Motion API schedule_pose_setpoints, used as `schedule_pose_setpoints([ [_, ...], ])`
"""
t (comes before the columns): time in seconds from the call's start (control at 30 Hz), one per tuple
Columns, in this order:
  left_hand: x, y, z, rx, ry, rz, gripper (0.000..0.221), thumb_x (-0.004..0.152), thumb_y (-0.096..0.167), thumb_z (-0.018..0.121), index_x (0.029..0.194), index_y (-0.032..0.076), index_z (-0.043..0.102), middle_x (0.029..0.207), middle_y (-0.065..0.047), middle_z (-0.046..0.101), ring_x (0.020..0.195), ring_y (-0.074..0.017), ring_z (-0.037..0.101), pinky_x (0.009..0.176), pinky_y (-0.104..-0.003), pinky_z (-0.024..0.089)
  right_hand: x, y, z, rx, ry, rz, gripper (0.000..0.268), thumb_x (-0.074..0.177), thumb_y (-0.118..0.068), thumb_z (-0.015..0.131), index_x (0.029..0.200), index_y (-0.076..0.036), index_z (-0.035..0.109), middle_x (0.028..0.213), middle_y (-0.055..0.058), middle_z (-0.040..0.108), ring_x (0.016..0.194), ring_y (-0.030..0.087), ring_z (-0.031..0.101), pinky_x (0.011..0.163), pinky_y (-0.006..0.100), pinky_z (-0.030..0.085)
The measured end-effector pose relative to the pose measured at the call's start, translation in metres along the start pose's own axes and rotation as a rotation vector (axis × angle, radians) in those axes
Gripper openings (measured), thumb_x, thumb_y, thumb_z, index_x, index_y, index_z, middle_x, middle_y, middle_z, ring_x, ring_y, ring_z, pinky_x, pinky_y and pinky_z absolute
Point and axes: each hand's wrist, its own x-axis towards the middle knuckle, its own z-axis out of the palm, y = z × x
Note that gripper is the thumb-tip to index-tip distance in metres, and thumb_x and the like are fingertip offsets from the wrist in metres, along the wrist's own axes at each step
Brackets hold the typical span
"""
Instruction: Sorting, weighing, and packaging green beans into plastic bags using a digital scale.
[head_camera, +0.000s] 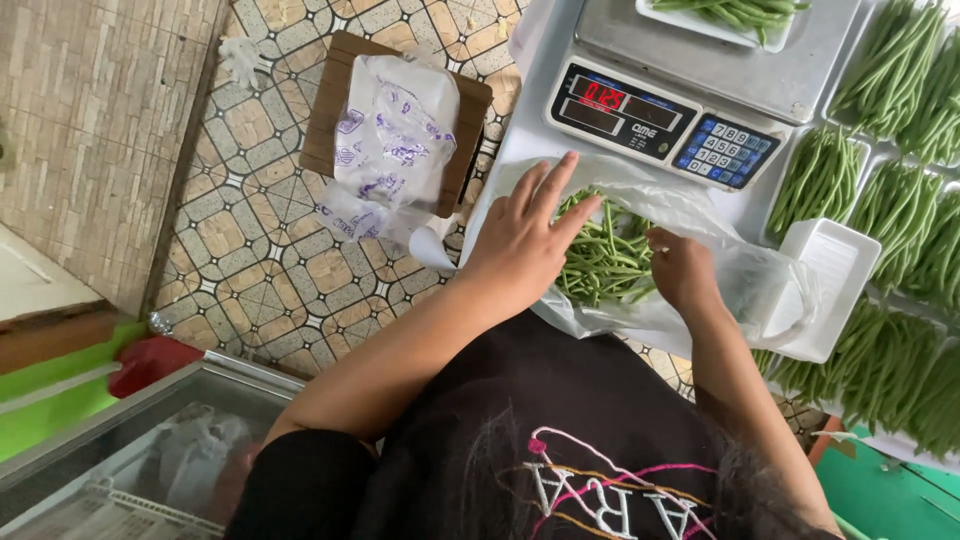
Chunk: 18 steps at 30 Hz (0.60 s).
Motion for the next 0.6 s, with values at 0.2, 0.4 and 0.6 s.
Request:
schedule_pose_setpoints([
  [0.2,-0.009,0.006,-0.016,0.125,-0.223,-0.101,0.075,0.074,-0.013,0.069,0.144,0.010,0.057,0.168,-0.027,0.009,0.149,-0.0534,0.023,0.101,-0.067,0.045,-0.007,-0.049,0.009,0.065,-0.017,0.022,0.034,0.095,-0.027,0.056,0.124,-0.033,0.073,0.114,0.009,0.075,0.116,0.038,0.066,0.097,0.056,0.054],
  [0.4,-0.011,0.009,-0.025,0.105,-0.227,-0.123,0.066,0.078,-0.008,0.071,0.141,0.009,0.060,0.167,-0.028,0.008,0.151,-0.0532,0.017,0.106,-0.069,0.040,-0.004,-0.100,0.015,-0.277,0.092,-0.143,0.020,0.092,-0.026,0.062,0.106,-0.025,0.075,0.108,-0.001,0.065,0.110,0.027,0.066,0.085,0.045,0.062],
  [0.6,-0.018,0.002,-0.035,-0.083,-0.069,-0.104,0.061,0.090,0.034,0.077,0.142,0.010,0.056,0.155,-0.031,0.029,0.142,-0.0577,0.032,0.098,-0.075,0.041,-0.046,-0.068,-0.050,-0.078,0.016,-0.036,0.020,0.093,-0.033,0.070,0.110,-0.024,0.075,0.103,0.003,0.073,0.104,0.032,0.072,0.081,0.049,0.061],
])
